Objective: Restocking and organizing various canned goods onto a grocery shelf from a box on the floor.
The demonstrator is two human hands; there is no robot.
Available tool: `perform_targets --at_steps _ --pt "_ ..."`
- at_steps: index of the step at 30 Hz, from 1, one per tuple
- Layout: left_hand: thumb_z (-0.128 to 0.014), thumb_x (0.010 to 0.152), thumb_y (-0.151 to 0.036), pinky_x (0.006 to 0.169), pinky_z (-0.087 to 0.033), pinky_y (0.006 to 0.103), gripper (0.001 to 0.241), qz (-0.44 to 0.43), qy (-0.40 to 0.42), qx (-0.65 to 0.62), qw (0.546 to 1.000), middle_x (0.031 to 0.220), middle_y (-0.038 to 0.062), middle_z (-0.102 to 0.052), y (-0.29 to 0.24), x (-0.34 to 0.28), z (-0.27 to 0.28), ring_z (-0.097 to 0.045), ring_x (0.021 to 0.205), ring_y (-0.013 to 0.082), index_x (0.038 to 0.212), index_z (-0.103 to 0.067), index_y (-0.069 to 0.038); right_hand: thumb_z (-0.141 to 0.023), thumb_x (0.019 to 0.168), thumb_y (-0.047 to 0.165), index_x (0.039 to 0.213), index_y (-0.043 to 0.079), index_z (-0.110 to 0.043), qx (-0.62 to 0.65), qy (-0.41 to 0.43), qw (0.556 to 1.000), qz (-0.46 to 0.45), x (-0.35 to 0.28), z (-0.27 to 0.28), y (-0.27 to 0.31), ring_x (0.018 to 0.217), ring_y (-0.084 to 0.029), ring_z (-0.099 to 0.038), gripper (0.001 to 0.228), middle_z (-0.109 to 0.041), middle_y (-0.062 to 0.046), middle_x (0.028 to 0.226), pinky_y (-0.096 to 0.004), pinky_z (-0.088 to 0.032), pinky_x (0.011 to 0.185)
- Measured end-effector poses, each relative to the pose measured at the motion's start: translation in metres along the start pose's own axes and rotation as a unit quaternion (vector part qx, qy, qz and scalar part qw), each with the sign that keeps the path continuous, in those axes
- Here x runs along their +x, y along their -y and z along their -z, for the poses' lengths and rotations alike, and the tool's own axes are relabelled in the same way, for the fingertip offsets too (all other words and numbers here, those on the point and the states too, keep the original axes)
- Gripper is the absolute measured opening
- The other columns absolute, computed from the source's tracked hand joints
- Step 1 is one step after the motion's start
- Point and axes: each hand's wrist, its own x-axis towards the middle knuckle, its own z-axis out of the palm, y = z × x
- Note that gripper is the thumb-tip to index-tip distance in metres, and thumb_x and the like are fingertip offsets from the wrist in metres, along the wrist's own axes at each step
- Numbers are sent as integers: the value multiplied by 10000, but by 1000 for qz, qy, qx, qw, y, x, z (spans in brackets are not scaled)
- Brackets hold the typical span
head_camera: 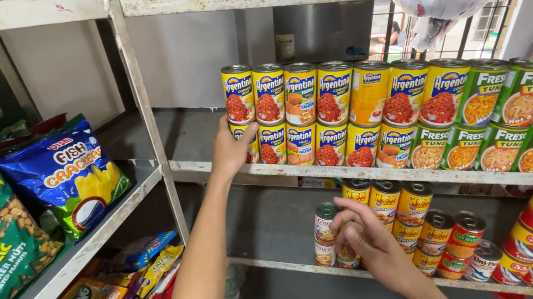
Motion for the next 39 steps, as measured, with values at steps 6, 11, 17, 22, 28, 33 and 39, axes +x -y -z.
perform_targets --at_steps 6,11,17,22,28,33,39 --pt "-793 885 -253 1072 -449 434 683 -95 -88 120 984 1382 254 -559 7 -56 0 -555 1290 388 1418 -488 46 -469 1044 108 1515 69 -376 0 5 1000 0 -7 -6 5 854 -140 -626 482 -574 -72 1143 -276 -502 693" --pt "-693 970 -168 1144 -409 436 556 -146 -140 134 970 1470 243 -492 -16 -157 8 -510 1365 395 1435 -481 51 -462 1058 144 1518 73 -373 16 35 999 2 -14 -24 -20 863 -135 -621 473 -587 -92 1117 -263 -499 694" --pt "-663 955 -146 1114 -415 412 459 2 -93 153 984 1452 169 -542 33 -327 16 -533 1357 351 1383 -562 -13 -490 1026 202 1497 80 -392 94 75 988 -97 -43 -63 -95 822 -145 -638 497 -607 -94 1122 -265 -510 673" --pt "-673 915 -89 901 -566 322 363 229 -107 65 965 1341 78 -633 158 -521 16 -651 1216 223 1278 -657 -81 -500 1042 244 1462 61 -459 149 119 966 -177 -95 -98 -184 773 -154 -651 460 -645 -101 1052 -270 -505 620" --pt "-624 966 -76 828 -606 316 275 376 -159 67 910 1178 77 -697 174 -716 30 -765 994 231 1231 -696 -84 -528 1014 309 1451 134 -488 135 210 895 -371 -182 -158 -269 750 -116 -654 472 -678 -34 1012 -251 -485 611" --pt "-619 955 -73 848 -592 340 271 428 -236 174 855 1151 126 -735 128 -819 32 -737 1027 254 1214 -696 -60 -548 1013 325 1465 148 -466 121 314 830 -444 -263 -188 -305 728 -103 -614 493 -676 -24 962 -259 -477 594" --pt "-610 935 -63 904 -578 371 276 507 -339 178 772 1120 139 -756 108 -931 27 -742 1031 284 1198 -692 -50 -528 1025 361 1507 160 -406 -4 447 773 -450 -333 -223 -338 777 -116 -660 537 -707 -38 1008 -287 -515 643"
